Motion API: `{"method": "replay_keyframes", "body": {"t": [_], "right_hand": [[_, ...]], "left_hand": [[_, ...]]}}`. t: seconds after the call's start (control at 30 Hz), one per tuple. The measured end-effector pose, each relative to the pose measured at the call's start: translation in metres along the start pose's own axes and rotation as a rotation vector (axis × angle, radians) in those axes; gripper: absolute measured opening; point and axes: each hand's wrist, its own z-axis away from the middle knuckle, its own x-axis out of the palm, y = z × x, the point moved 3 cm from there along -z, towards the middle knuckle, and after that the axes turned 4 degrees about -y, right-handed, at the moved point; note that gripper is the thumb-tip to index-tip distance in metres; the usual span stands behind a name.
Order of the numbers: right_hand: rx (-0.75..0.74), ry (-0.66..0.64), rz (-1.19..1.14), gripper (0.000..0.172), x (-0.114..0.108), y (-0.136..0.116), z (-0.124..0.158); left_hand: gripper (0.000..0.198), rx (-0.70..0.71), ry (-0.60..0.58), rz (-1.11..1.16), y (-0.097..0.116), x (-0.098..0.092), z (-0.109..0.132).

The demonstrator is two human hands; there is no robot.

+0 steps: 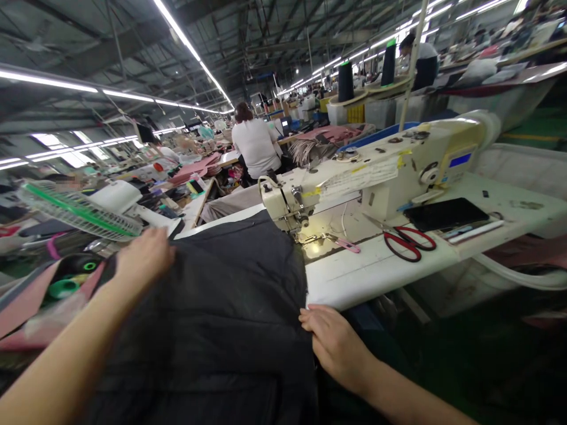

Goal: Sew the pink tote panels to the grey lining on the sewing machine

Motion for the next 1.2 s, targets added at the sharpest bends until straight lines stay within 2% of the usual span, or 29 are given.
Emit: {"method": "replay_keyframes", "body": {"t": [0.03, 0.07, 0.1, 0.13, 0.2, 0.3, 0.5, 0.77, 1.07, 1.2], "right_hand": [[-0.004, 0.004, -0.006, 0.036, -0.001, 0.002, 0.001], [-0.011, 0.007, -0.011, 0.034, -0.004, 0.004, 0.001], [-0.02, 0.01, -0.014, 0.033, -0.007, 0.006, 0.002], [-0.031, 0.013, -0.012, 0.032, -0.01, 0.008, 0.002], [-0.072, 0.01, 0.01, 0.032, -0.016, 0.009, 0.002], [-0.143, 0.0, 0.079, 0.035, -0.024, 0.004, 0.002], [-0.169, -0.021, 0.145, 0.031, -0.03, 0.0, 0.003], [-0.136, -0.034, 0.104, 0.034, -0.029, 0.008, 0.005], [-0.144, -0.066, 0.047, 0.033, -0.034, 0.026, -0.001], [-0.143, -0.09, 0.03, 0.031, -0.035, 0.038, -0.008]], "left_hand": [[0.048, 0.114, -0.054, 0.017, 0.018, 0.01, -0.002], [0.049, 0.289, -0.148, 0.054, 0.04, 0.023, 0.001], [0.051, 0.537, -0.293, 0.125, 0.066, 0.038, 0.011], [0.052, 0.693, -0.427, 0.172, 0.089, 0.052, 0.023], [0.056, 0.775, -0.545, 0.212, 0.124, 0.075, 0.046], [0.059, 0.738, -0.581, 0.237, 0.15, 0.092, 0.064], [0.055, 0.719, -0.56, 0.229, 0.159, 0.096, 0.068], [0.045, 0.723, -0.457, 0.245, 0.173, 0.087, 0.069], [0.045, 0.751, -0.429, 0.236, 0.177, 0.092, 0.059], [0.047, 0.716, -0.426, 0.218, 0.178, 0.095, 0.051]]}}
